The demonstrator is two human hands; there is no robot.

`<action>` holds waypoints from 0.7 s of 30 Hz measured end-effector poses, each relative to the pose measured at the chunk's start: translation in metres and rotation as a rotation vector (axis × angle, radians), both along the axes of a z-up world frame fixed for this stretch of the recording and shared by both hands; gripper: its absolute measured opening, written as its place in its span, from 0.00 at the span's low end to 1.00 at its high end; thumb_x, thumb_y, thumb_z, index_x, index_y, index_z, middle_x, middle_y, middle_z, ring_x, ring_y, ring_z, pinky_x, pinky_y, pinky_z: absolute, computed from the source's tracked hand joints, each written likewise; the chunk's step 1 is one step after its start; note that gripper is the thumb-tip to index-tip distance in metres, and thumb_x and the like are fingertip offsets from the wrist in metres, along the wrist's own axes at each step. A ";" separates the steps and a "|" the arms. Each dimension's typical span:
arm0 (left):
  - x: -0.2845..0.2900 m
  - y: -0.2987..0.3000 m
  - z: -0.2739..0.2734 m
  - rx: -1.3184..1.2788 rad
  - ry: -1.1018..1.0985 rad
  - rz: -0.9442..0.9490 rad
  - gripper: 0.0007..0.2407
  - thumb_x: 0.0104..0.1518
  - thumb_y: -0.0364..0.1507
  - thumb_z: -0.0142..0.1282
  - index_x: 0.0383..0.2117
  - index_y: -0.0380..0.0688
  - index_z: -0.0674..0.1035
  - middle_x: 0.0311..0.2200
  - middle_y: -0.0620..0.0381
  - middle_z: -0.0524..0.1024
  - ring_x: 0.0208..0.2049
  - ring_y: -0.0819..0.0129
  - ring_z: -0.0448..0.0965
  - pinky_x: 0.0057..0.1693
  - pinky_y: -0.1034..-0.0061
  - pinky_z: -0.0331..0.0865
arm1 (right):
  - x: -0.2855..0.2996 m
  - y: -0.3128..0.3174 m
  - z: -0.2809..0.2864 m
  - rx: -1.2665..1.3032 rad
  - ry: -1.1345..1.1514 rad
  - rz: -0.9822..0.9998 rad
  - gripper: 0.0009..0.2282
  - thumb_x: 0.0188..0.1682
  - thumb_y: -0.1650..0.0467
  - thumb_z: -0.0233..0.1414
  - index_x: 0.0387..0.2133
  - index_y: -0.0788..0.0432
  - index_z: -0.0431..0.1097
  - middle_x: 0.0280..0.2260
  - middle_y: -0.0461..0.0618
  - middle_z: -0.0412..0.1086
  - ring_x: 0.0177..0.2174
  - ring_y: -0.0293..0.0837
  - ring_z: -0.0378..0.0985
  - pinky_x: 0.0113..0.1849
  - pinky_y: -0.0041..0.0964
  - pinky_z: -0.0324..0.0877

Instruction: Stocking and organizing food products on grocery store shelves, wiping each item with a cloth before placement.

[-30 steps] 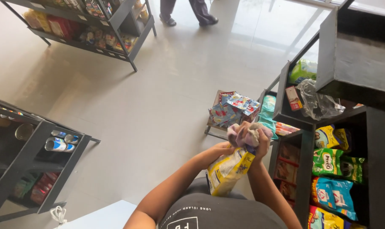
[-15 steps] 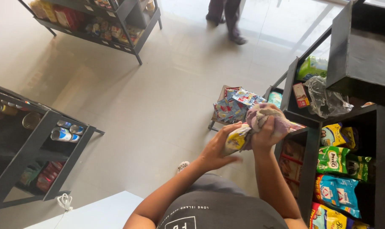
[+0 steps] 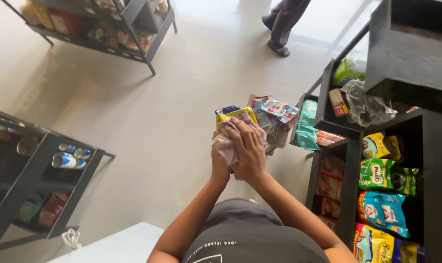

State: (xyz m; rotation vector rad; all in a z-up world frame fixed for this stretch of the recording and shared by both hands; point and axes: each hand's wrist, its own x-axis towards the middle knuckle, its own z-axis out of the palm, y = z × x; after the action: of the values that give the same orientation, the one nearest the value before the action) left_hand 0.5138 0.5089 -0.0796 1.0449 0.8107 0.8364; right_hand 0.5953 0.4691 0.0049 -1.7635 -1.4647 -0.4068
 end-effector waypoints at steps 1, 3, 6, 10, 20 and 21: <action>0.005 0.005 -0.006 0.029 -0.002 0.014 0.24 0.60 0.25 0.58 0.63 0.39 0.64 0.46 0.48 0.77 0.45 0.69 0.74 0.57 0.70 0.69 | 0.008 0.000 -0.004 -0.026 0.020 -0.010 0.26 0.46 0.58 0.53 0.57 0.57 0.66 0.54 0.57 0.66 0.51 0.57 0.71 0.54 0.50 0.62; 0.014 0.006 0.006 0.057 -0.008 0.014 0.28 0.58 0.23 0.59 0.66 0.37 0.62 0.46 0.45 0.78 0.46 0.68 0.76 0.58 0.70 0.70 | 0.026 0.001 -0.010 -0.051 0.039 -0.035 0.24 0.46 0.62 0.52 0.58 0.54 0.67 0.53 0.56 0.66 0.51 0.58 0.71 0.52 0.49 0.64; 0.020 -0.005 0.038 0.125 0.416 -0.063 0.31 0.60 0.41 0.55 0.67 0.38 0.61 0.45 0.30 0.78 0.49 0.34 0.78 0.53 0.43 0.69 | 0.051 0.001 -0.020 -0.126 0.076 -0.129 0.29 0.36 0.70 0.51 0.57 0.50 0.66 0.46 0.52 0.64 0.46 0.58 0.69 0.47 0.50 0.66; 0.030 -0.006 0.021 0.027 0.547 -0.111 0.30 0.59 0.52 0.51 0.65 0.52 0.66 0.47 0.43 0.80 0.51 0.43 0.79 0.56 0.49 0.70 | 0.062 -0.004 -0.038 -0.081 0.156 -0.205 0.20 0.37 0.70 0.52 0.45 0.61 0.65 0.36 0.56 0.59 0.35 0.62 0.66 0.40 0.52 0.63; 0.063 -0.038 -0.001 0.009 0.489 -0.157 0.31 0.64 0.51 0.41 0.70 0.48 0.57 0.54 0.30 0.73 0.57 0.34 0.71 0.62 0.45 0.64 | 0.089 -0.039 -0.091 -0.028 0.115 -0.206 0.24 0.43 0.65 0.57 0.47 0.73 0.64 0.38 0.74 0.61 0.37 0.74 0.63 0.43 0.59 0.62; 0.065 -0.041 0.004 0.011 0.492 -0.162 0.31 0.64 0.51 0.41 0.70 0.48 0.57 0.54 0.30 0.73 0.57 0.34 0.71 0.62 0.45 0.64 | 0.101 -0.048 -0.087 -0.027 0.117 -0.211 0.24 0.43 0.65 0.57 0.47 0.73 0.64 0.38 0.74 0.61 0.37 0.74 0.63 0.43 0.59 0.62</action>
State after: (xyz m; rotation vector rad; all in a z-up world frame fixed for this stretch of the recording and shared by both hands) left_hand 0.5784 0.4676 -0.0754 1.3308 1.1151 0.4476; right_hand 0.6962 0.4216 -0.0817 -1.9377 -1.2131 -0.3852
